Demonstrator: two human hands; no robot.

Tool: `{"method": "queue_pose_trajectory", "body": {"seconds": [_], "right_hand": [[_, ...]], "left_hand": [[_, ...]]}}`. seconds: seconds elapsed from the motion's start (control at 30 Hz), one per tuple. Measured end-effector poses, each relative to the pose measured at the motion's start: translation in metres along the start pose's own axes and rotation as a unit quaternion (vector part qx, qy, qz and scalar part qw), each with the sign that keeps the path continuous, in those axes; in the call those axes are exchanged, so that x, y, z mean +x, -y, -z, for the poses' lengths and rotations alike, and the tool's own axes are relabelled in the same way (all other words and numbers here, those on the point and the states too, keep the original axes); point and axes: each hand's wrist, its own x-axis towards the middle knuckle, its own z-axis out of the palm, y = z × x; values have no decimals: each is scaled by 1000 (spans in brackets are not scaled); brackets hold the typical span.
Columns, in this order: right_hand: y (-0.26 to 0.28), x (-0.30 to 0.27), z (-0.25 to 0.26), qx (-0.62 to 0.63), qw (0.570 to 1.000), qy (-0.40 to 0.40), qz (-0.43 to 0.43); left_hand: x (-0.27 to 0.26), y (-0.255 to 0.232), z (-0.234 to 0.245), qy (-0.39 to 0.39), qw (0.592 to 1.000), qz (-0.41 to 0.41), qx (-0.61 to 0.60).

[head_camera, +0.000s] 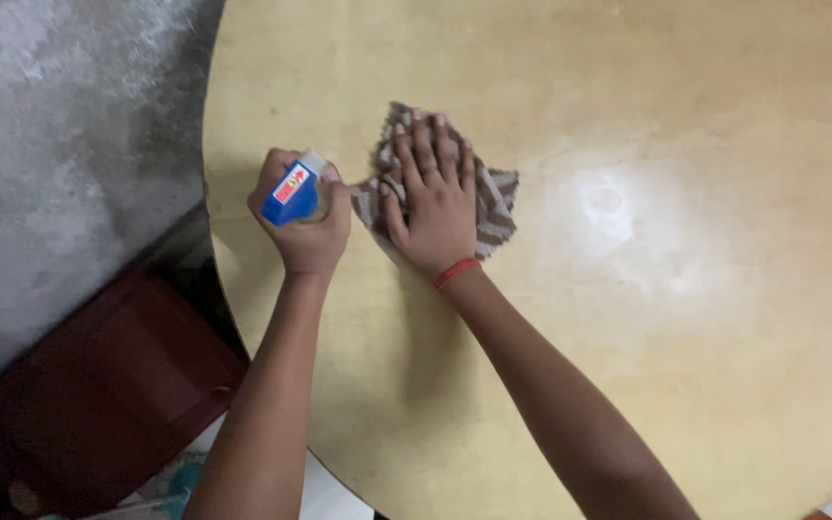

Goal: The person wipes a large round wooden table using a striped cloth and a spray bottle. They repeatedly spray the surface and wipe in circular and sweeping motions across the table.

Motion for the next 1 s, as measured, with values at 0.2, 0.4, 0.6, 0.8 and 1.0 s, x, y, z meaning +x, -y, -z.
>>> {"method": "queue_pose_trajectory", "body": {"seconds": [0.2,0.4,0.6,0.8,1.0], "right_hand": [[-22,-65,20,46,984,76,151],[-111,-152,46,9,1000,26,-5],[-188,-128,62,-43,988,-80,-125],[-162,-78,32,-54,989,-54,-129],[-128,-143,55,21,999,17,29]], "left_hand": [[-15,-8,-4,-6,999,35,-34],[-31,-15,-8,-24,998,47,-37],[-38,-22,-22,6,999,31,-43],[-58,-30,-80,16,999,-2,-30],[-77,-45,-126,0,999,8,-48]]}}
